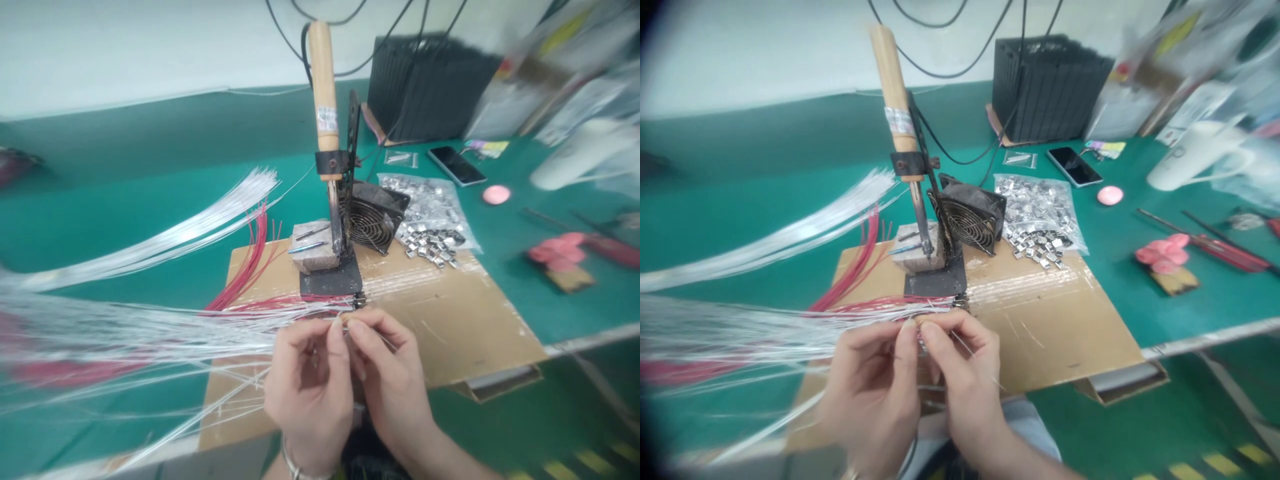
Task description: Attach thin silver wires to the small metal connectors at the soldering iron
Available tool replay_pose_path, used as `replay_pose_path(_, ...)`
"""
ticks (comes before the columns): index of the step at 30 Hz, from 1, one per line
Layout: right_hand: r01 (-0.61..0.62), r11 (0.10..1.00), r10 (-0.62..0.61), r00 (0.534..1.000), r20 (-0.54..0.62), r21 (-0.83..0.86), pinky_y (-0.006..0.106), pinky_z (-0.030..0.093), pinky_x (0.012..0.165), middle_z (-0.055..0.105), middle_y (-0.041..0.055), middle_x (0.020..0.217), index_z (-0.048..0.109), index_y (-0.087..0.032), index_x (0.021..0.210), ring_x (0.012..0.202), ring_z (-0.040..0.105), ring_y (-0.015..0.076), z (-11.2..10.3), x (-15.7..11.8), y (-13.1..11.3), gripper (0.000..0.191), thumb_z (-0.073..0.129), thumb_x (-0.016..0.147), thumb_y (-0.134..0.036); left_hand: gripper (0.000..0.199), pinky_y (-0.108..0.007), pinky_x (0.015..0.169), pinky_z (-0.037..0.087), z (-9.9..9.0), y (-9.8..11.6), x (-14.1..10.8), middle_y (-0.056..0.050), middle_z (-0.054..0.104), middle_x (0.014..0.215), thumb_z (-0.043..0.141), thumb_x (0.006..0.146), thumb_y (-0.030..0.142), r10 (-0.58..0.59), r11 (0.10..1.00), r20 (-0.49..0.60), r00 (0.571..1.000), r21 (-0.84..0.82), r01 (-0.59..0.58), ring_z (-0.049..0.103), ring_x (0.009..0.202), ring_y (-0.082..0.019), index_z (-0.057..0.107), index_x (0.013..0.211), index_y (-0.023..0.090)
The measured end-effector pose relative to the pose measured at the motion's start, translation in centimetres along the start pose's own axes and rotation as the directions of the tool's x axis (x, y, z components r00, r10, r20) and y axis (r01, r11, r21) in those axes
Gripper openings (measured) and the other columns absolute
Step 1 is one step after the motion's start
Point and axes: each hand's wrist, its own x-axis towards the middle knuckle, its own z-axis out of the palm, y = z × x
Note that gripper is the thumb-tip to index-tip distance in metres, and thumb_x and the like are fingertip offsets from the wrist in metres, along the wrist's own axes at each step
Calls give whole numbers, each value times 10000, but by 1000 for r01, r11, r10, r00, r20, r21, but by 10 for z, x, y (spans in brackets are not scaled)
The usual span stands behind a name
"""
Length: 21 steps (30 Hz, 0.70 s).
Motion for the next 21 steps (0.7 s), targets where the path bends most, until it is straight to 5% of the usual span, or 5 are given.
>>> replay_pose_path(5, 76, 994, -73, 997, 32, -85, 176, 435, 535, 622, -35, 663, 785, -217, 817, 537, 471, 61, -1, 1, -2, 96, 800, 892, -276, 83, -87, 598, 559, -1, 1, 1, 41, 701, 766, 702, 931, 152, -77, 996, 17, 997, -36, 77, 676, 594, -58, 654, 951, 216)
replay_pose_path(10, 294, 907, -288, 955, 65, -302, 213, 496, 616, 670, -9, 759, 792, -229, 801, 641, 575, 101, 3, 3, -11, 101, 760, 894, -205, 58, -137, 647, 592, -4, -1, -2, 10, 729, 801, 713, 933, 196, -142, 990, 31, 989, -16, 142, 715, 678, -102, 662, 952, 215)
replay_pose_path(16, 495, 655, -438, 864, 248, -570, 285, 546, 724, 753, 31, 911, 815, -249, 1009, 816, 694, 171, -17, 8, -27, 164, 680, 942, -183, 65, -122, 624, 572, -7, 2, 7, 4, 746, 802, 737, 919, 242, -209, 977, 74, 975, -32, 212, 709, 667, -101, 681, 930, 211)
replay_pose_path(19, 478, 481, -556, 814, 167, -735, 315, 536, 760, 743, 21, 855, 813, -259, 1044, 783, 678, 175, -50, 20, -51, 200, 620, 992, -262, 96, -134, 638, 572, -9, -1, 14, -8, 766, 838, 743, 918, 294, -273, 961, 105, 956, -22, 277, 715, 690, -112, 718, 960, 211)
replay_pose_path(21, 356, 324, -666, 744, 55, -876, 350, 536, 821, 762, 37, 867, 816, -243, 1039, 838, 700, 208, -76, 32, -72, 239, 604, 1005, -349, 114, -146, 706, 575, -12, -5, 17, -13, 778, 883, 746, 917, 322, -290, 957, 118, 950, 4, 291, 720, 750, -121, 744, 963, 218)
